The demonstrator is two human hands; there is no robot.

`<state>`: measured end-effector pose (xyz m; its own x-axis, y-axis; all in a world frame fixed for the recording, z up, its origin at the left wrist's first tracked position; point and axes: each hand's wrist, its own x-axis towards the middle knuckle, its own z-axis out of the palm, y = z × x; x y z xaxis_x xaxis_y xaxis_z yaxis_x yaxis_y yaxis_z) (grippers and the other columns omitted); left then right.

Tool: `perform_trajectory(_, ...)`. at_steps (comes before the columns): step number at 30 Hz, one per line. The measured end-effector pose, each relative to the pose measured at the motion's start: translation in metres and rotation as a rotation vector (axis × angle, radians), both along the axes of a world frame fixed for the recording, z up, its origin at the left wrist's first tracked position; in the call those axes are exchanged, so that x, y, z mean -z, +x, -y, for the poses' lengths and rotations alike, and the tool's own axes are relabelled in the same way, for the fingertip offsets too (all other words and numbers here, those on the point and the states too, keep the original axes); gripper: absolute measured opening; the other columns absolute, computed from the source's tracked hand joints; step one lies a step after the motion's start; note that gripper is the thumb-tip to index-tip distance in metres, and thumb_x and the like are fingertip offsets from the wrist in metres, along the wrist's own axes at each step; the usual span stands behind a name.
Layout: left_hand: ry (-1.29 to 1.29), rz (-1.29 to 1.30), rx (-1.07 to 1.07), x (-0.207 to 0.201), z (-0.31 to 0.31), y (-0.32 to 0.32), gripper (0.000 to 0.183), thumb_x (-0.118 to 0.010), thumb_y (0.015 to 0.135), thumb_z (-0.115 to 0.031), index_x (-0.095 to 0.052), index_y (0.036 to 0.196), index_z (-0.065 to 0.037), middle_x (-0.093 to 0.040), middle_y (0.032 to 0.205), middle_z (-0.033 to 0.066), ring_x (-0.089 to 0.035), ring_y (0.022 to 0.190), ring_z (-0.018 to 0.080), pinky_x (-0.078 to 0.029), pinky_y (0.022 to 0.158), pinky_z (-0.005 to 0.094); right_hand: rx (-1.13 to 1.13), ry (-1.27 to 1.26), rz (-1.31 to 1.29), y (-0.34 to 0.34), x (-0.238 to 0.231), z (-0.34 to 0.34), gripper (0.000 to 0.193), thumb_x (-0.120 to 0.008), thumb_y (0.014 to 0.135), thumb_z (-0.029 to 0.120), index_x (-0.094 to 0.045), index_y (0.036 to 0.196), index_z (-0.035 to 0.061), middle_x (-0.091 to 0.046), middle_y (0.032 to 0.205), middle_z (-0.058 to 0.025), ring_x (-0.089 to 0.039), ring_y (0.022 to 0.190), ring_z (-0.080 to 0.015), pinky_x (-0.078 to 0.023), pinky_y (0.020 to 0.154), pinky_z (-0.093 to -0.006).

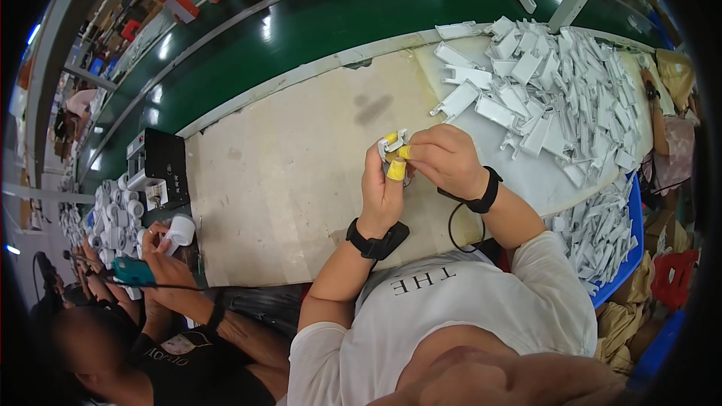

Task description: Assembling small handheld electronic fans by attaching motor heads to handles and applying decorative stickers.

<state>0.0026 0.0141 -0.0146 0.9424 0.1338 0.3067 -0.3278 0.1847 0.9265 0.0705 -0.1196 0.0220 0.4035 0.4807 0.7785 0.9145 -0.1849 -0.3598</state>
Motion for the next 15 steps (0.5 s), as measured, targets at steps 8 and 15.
perform_trajectory(8,-0.013,0.002,-0.01,0.0003,0.0001,0.0002,0.033,-0.044,0.095,-0.021,-0.038,0.121,0.0,-0.051,0.088,0.003,-0.048,0.07,0.0076,-0.042,0.062,0.0214,-0.004,-0.008,-0.03,-0.0005,0.0,0.0,0.023,-0.072,0.062,0.002,-0.062,0.083,0.0069,-0.06,0.084,-0.0055,-0.058,0.067,-0.0225,-0.047,0.058,-0.0317)
perform_trajectory(15,0.007,0.025,-0.018,0.0021,0.0003,0.0013,0.035,-0.044,0.095,-0.024,-0.038,0.121,0.0,-0.051,0.089,0.0034,-0.048,0.07,0.0078,-0.042,0.061,0.0216,-0.001,-0.036,-0.027,-0.0006,-0.0018,0.0012,0.023,-0.072,0.063,0.003,-0.062,0.083,0.0068,-0.06,0.084,-0.0056,-0.058,0.069,-0.0224,-0.047,0.059,-0.0316)
